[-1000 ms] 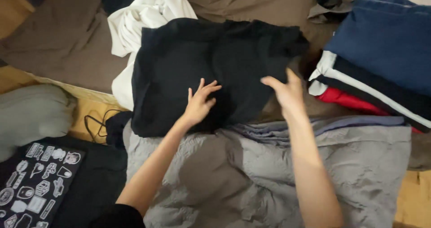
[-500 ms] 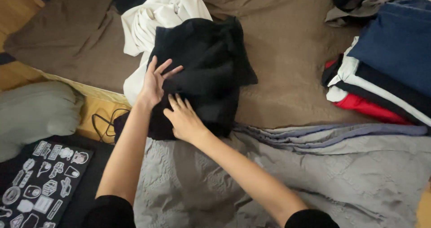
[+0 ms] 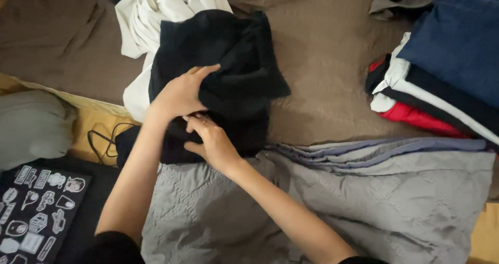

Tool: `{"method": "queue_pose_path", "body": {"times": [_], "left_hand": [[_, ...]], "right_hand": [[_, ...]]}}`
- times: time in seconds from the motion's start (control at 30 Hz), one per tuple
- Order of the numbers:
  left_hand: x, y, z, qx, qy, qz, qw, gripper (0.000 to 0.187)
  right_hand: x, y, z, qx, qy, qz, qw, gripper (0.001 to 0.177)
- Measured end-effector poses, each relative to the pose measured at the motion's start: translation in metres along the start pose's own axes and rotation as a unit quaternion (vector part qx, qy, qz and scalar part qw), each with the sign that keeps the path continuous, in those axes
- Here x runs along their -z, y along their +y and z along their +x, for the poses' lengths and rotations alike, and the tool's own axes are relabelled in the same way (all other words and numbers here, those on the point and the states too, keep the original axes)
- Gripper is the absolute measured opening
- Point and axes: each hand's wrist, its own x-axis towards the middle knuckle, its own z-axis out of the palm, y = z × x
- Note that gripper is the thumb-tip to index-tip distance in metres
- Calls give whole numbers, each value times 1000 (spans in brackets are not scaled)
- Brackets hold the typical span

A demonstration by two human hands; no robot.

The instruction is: Folding a black t-shirt and a white button-down shirt on a bed.

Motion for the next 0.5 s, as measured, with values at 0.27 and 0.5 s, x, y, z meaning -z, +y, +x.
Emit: {"method": "queue_pose_path", "body": {"times": [0.27,0.5], "left_hand": [[-46,-105,43,-14,151,145,978,61],[-37,-266,8,345,325,-469,745,49]], "right_hand": [[-25,45,-31,21,-30,-57,998,33],[-31,19,-24,45,-61,-124,989,32]]}}
